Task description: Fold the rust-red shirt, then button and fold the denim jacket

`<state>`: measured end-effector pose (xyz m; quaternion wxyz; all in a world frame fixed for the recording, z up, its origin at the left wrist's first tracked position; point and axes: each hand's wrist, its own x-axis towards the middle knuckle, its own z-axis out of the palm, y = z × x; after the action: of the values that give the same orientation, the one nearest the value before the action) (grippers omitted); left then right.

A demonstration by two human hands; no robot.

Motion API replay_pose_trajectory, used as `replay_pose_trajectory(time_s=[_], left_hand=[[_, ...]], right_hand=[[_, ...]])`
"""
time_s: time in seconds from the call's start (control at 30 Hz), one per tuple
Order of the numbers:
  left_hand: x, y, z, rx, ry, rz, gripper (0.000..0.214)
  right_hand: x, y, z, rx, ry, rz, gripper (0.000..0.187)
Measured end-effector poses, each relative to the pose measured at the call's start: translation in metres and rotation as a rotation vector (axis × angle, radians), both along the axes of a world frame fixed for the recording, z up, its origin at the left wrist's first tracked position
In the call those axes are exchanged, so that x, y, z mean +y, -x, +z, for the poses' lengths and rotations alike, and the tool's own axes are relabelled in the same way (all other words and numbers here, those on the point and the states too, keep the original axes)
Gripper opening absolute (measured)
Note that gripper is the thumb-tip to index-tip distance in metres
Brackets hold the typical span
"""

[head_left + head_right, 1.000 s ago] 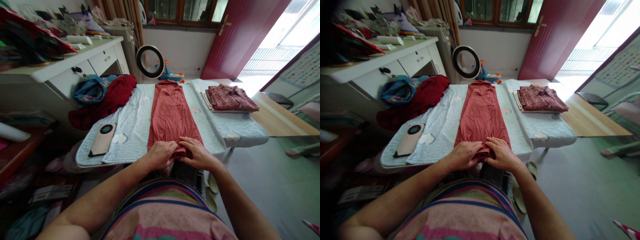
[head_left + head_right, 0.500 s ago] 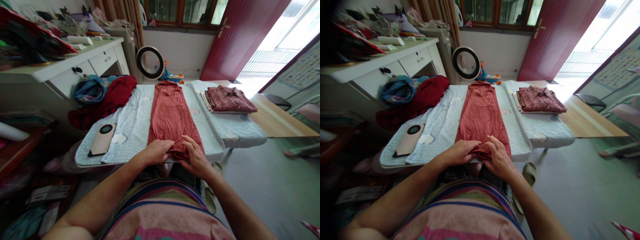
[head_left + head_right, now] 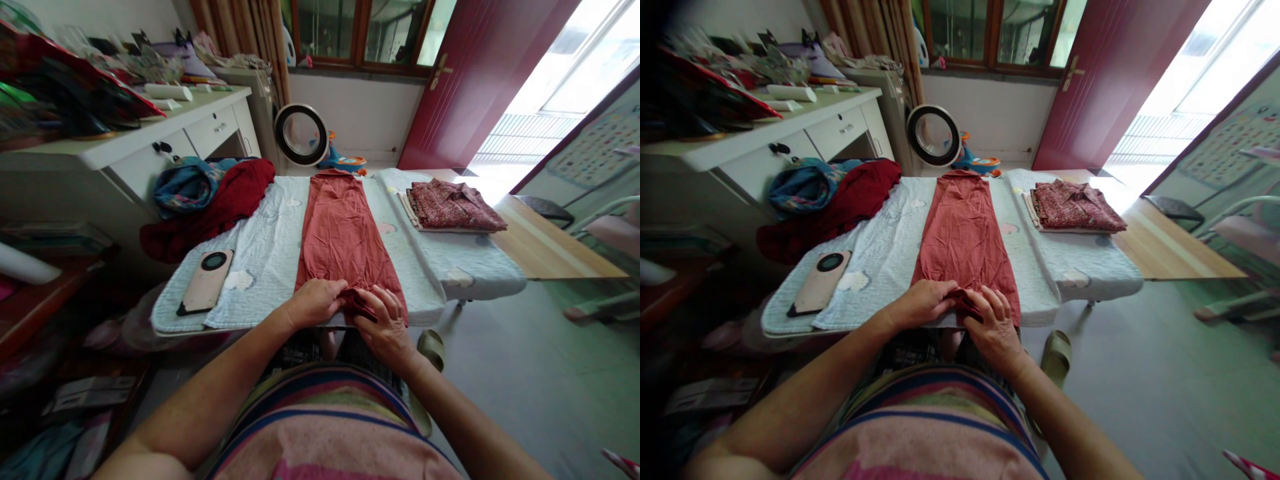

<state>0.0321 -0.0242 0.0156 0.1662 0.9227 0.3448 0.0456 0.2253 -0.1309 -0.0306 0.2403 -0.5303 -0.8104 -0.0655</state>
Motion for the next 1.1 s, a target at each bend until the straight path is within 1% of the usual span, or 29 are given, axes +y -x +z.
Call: replay_pose_trajectory(time_s=[0.07,0.2,0.27,0.37,0.5,0.6,0.67,0.73,0.8,0.9,0.97,1.03,1.1], left_hand=[[-0.001,-0.001,0.001,-0.008,-0.008,-0.001,0.017],[-0.003,-0.001,0.008,-0.040,0.009,0.002,0.017],[-0.005,0.000,0.013,-0.063,0.016,-0.006,0.019],[-0.010,0.000,0.016,-0.088,0.012,-0.029,0.021],[-0.019,0.002,0.013,-0.094,-0.008,-0.094,0.022],[-0.024,0.003,0.007,-0.094,-0.039,-0.132,0.035],[-0.025,0.002,0.003,-0.100,-0.059,-0.106,0.041],[-0.024,-0.001,-0.001,-0.104,-0.078,-0.055,0.037],[-0.022,-0.005,-0.004,-0.114,-0.096,-0.037,0.029],[-0.017,-0.008,-0.005,-0.101,-0.137,-0.051,0.015],[-0.014,-0.009,-0.004,-0.070,-0.175,-0.059,0.011],[-0.011,-0.009,-0.001,-0.048,-0.205,-0.080,0.009],[-0.008,-0.009,0.002,-0.042,-0.224,-0.104,0.008]], right_hand=[[0.000,0.001,0.000,-0.004,-0.002,-0.004,0.014],[0.008,0.006,0.007,0.058,-0.138,0.048,0.010],[0.014,0.008,0.010,0.094,-0.173,0.090,0.009],[0.020,0.008,0.014,0.132,-0.130,0.141,0.011],[0.022,0.006,0.014,0.164,-0.043,0.224,0.016],[0.023,0.007,0.013,0.194,-0.027,0.214,0.012],[0.024,0.009,0.013,0.252,-0.033,0.194,0.010],[0.026,0.010,0.013,0.303,-0.027,0.175,0.010],[0.027,0.009,0.013,0.304,-0.021,0.140,0.022],[0.027,0.006,0.011,0.215,0.012,0.058,0.053],[0.028,0.002,0.009,0.141,0.062,0.027,0.066],[0.030,-0.002,0.009,0.095,0.106,0.021,0.070],[0.034,-0.005,0.013,0.087,0.123,0.035,0.068]])
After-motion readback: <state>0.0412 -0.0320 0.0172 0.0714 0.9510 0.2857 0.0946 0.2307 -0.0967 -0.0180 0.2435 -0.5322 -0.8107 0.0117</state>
